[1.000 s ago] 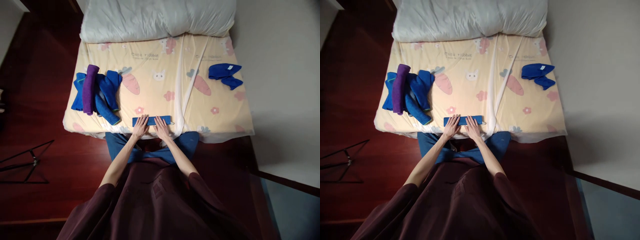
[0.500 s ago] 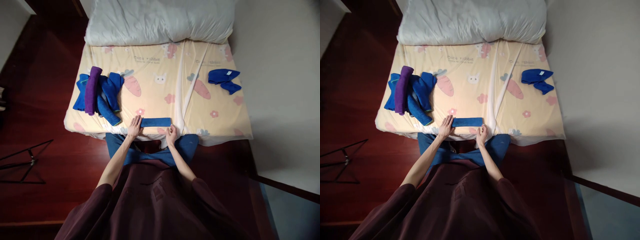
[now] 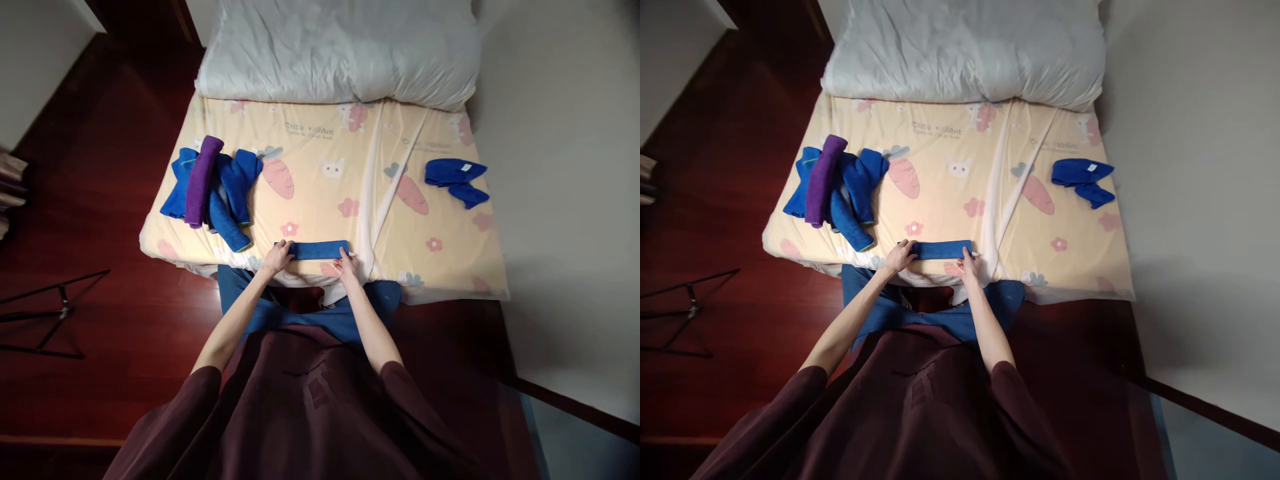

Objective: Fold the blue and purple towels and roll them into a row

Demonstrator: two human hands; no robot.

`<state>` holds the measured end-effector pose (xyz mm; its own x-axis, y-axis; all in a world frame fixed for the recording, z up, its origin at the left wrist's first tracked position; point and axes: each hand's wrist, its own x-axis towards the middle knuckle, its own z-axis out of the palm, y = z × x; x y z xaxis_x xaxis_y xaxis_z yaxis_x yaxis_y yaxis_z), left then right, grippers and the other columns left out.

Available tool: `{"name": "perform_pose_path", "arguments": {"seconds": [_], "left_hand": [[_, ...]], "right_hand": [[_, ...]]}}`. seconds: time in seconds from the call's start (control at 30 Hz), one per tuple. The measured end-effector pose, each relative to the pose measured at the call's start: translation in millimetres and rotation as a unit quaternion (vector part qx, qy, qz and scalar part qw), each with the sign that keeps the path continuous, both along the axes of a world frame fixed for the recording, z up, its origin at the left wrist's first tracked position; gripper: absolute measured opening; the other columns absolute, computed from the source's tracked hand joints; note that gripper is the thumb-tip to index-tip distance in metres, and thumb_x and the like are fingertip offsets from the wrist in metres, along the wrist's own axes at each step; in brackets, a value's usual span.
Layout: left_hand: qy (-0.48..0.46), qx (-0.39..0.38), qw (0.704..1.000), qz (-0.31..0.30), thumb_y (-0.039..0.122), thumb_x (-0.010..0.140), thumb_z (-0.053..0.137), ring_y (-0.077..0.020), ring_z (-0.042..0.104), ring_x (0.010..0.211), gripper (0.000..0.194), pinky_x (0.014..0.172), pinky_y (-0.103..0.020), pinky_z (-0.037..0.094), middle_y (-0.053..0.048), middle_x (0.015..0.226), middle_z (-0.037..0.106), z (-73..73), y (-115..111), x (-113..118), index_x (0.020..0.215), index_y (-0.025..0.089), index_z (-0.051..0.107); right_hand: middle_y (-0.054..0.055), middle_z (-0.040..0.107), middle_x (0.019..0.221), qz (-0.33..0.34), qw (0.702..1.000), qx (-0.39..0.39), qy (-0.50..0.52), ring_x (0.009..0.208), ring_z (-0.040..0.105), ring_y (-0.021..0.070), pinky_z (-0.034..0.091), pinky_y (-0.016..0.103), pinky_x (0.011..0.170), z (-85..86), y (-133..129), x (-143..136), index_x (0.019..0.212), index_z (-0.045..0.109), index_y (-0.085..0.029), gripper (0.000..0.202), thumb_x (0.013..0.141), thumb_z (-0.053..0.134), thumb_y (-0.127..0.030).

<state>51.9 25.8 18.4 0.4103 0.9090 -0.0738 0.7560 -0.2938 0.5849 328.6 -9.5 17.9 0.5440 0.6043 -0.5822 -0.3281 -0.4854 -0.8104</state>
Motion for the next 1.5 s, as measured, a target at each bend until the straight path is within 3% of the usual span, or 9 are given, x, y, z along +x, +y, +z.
{"name": "perform_pose_path", "arguments": {"seconds": [0.1, 0.27, 0.4, 0.5, 0.6, 0.73, 0.9, 1.17, 1.5], "left_hand": [[-0.028, 0.0, 0.999, -0.021, 0.023, 0.078, 0.081, -0.0337, 0.066, 0.115, 0.059, 0.102, -0.047, 0.056, -0.015, 0.121, 0.065, -1.2, 25.8, -5.7, 0.134, 0.019, 0.063], [-0.1, -0.033, 0.991, -0.082, 0.025, 0.055, 0.093, -0.0384, 0.058, 0.135, 0.094, 0.117, -0.049, 0.046, -0.018, 0.142, 0.063, 6.9, 64.6, -11.7, 0.143, 0.015, 0.059], [-0.131, -0.109, 0.978, -0.118, 0.035, 0.062, 0.089, -0.0298, 0.072, 0.108, 0.07, 0.098, -0.037, 0.056, -0.007, 0.116, 0.076, 19.0, 75.0, -20.4, 0.127, 0.019, 0.07], [-0.143, -0.1, 0.982, -0.073, 0.046, 0.068, 0.086, -0.0256, 0.071, 0.089, 0.05, 0.084, -0.034, 0.056, -0.003, 0.096, 0.076, 26.6, 67.6, -29.1, 0.108, 0.018, 0.074], [-0.19, -0.064, 0.98, 0.007, 0.049, 0.073, 0.084, -0.0254, 0.07, 0.09, 0.048, 0.085, -0.035, 0.057, -0.006, 0.099, 0.076, 29.2, 54.3, -39.2, 0.107, 0.016, 0.074], [-0.237, -0.022, 0.966, 0.096, 0.043, 0.077, 0.082, -0.0264, 0.071, 0.093, 0.042, 0.091, -0.04, 0.059, -0.01, 0.104, 0.075, 25.9, 43.9, -55.8, 0.107, 0.016, 0.073], [-0.251, 0.033, 0.944, 0.212, 0.031, 0.078, 0.077, -0.024, 0.071, 0.092, 0.032, 0.09, -0.04, 0.061, -0.009, 0.105, 0.075, 22.5, 55.6, -72.3, 0.105, 0.015, 0.071], [-0.221, 0.078, 0.928, 0.291, 0.02, 0.078, 0.071, -0.025, 0.067, 0.09, 0.024, 0.087, -0.037, 0.056, -0.009, 0.097, 0.072, 20.7, 96.6, -81.5, 0.101, 0.014, 0.068], [-0.207, 0.058, 0.93, 0.298, 0.018, 0.079, 0.071, -0.0293, 0.066, 0.096, 0.023, 0.096, -0.044, 0.053, -0.013, 0.101, 0.072, 3.3, 113.7, -89.1, 0.101, 0.013, 0.068]], "right_hand": [[0.004, 0.074, 0.083, 0.025, 0.997, 0.053, -0.049, 0.082, 0.076, 0.0195, 0.064, 0.029, 0.065, 8.4, 9.4, -4.3, 0.086, 0.059, -0.023, 0.045, 0.074, 0.079, -0.061], [0.005, 0.073, 0.096, 0.172, 0.96, 0.197, -0.1, 0.092, 0.074, 0.0188, 0.062, 0.032, 0.081, 40.0, 23.5, -6.8, 0.102, 0.058, -0.023, 0.046, 0.082, 0.072, -0.063], [0.004, 0.071, 0.104, 0.25, 0.914, 0.291, -0.134, 0.097, 0.071, 0.0182, 0.059, 0.031, 0.09, 81.9, 43.6, -16.6, 0.112, 0.061, -0.023, 0.048, 0.083, 0.077, -0.059], [0.005, 0.069, 0.106, 0.3, 0.877, 0.343, -0.151, 0.098, 0.069, 0.0187, 0.059, 0.031, 0.093, 114.8, 63.7, -31.9, 0.113, 0.062, -0.023, 0.051, 0.083, 0.078, -0.061], [0.004, 0.068, 0.103, 0.357, 0.842, 0.378, -0.144, 0.097, 0.069, 0.0189, 0.059, 0.032, 0.092, 145.0, 84.5, -51.6, 0.11, 0.064, -0.023, 0.051, 0.081, 0.082, -0.06], [0.002, 0.069, 0.1, 0.446, 0.785, 0.409, -0.134, 0.092, 0.069, 0.0175, 0.06, 0.032, 0.089, 180.3, 111.2, -82.1, 0.107, 0.068, -0.021, 0.044, 0.08, 0.085, -0.052], [0.003, 0.071, 0.103, 0.523, 0.723, 0.426, -0.146, 0.093, 0.069, 0.0171, 0.06, 0.032, 0.091, 210.8, 147.3, -125.3, 0.105, 0.072, -0.018, 0.033, 0.081, 0.082, -0.039], [0.006, 0.07, 0.118, 0.559, 0.693, 0.437, -0.132, 0.106, 0.069, 0.0196, 0.06, 0.032, 0.092, 211.2, 200.5, -183.1, 0.114, 0.071, -0.021, 0.04, 0.077, 0.081, -0.031], [0.007, 0.064, 0.132, 0.562, 0.692, 0.423, -0.163, 0.113, 0.068, 0.0192, 0.061, 0.032, 0.096, 175.0, 224.2, -190.6, 0.122, 0.069, -0.023, 0.041, 0.085, 0.08, -0.037]]}}
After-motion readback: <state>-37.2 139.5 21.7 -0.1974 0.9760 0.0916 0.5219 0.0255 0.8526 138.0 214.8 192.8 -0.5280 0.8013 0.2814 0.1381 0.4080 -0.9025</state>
